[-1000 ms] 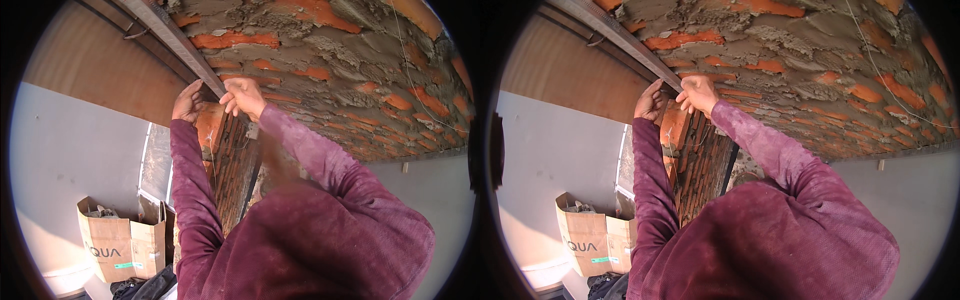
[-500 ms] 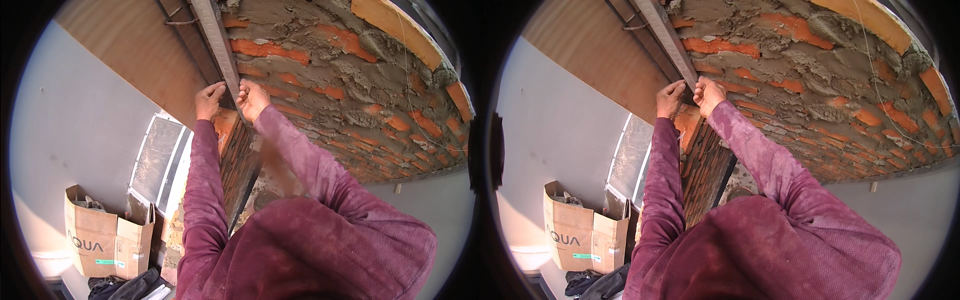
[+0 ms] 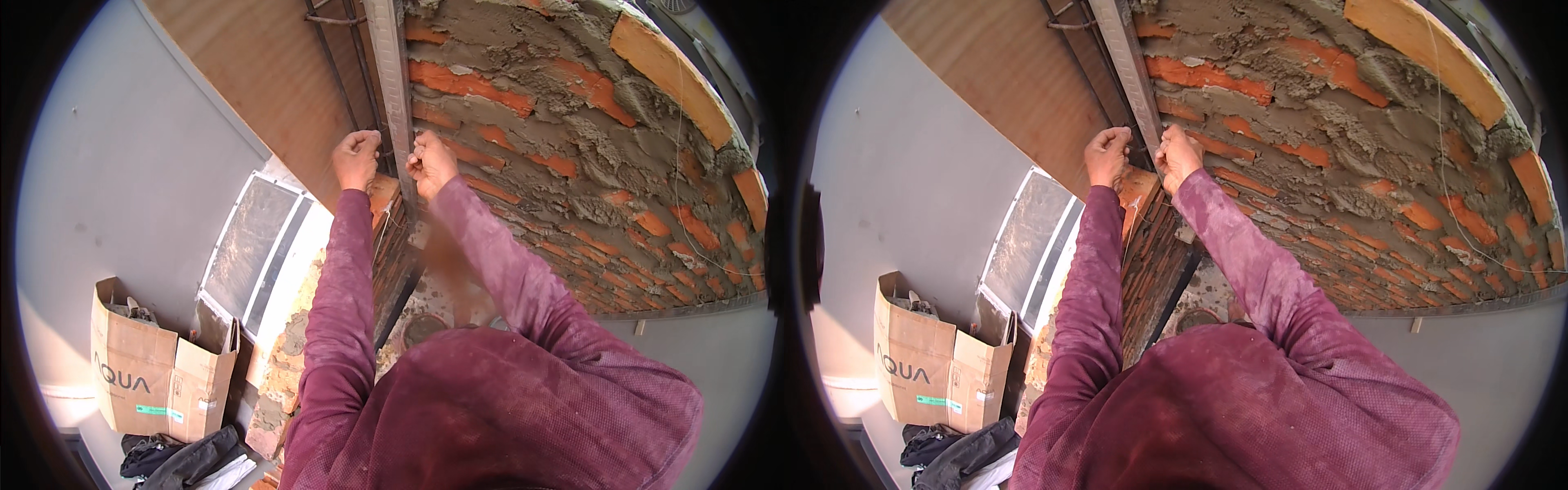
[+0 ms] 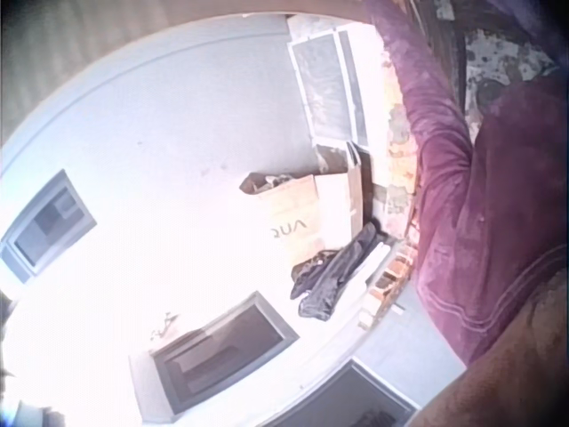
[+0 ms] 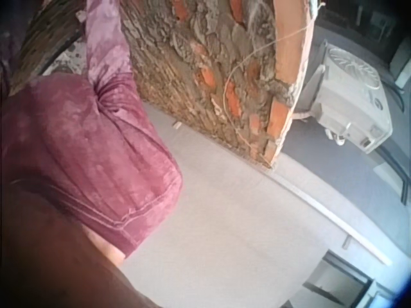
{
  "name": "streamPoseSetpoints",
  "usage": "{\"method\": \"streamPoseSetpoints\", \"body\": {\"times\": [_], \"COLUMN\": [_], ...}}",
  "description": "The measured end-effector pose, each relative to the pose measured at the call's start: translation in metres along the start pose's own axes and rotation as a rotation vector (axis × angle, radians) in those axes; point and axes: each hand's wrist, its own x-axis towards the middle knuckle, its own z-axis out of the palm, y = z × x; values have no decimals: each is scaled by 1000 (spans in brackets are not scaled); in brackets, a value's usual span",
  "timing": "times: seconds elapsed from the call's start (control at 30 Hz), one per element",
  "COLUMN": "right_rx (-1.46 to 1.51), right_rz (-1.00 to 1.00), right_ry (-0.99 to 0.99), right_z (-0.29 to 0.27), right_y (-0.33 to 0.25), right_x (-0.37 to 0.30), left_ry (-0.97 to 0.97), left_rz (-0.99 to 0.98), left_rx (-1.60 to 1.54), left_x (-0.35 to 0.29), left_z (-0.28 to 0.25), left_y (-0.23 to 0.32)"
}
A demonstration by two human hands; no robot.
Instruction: The person sets up a horizontal guide string across a brick wall and secures it by tying it around a vertical metal profile and through the mortar joints of the bricks.
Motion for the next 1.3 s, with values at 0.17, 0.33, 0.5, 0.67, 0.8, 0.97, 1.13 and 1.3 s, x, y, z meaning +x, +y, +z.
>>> {"method": "streamPoseSetpoints", "body": {"times": [0.17,0.33,0.5,0.67,0.8,0.97,1.13,1.3], "right_rx": [-306,-735,-739,-980,-1258,-1385,-1336,-1270], "right_rz": [-199,-306,-396,-360,-537,-693,-723,-694], "right_ry": [-20,-51,-103,-136,-135,-145,-168,-167], "right_z": [-30,-49,-55,-59,-84,-97,-112,-108], "right_y": [14,18,17,1,-14,-44,-48,-65], "right_x": [10,28,30,6,-7,-27,-34,-48], "left_ry": [-5,65,103,-28,-196,-431,-510,-428], "left_rz": [-116,-150,-162,-205,-313,-366,-149,-276], "left_rx": [18,-146,-86,-11,5,270,512,394], "left_x": [-5,-12,-16,-6,-3,-13,-17,-13], "left_z": [8,5,2,2,3,-39,-64,-40], "left_y": [2,-9,-9,-4,4,19,12,30]}}
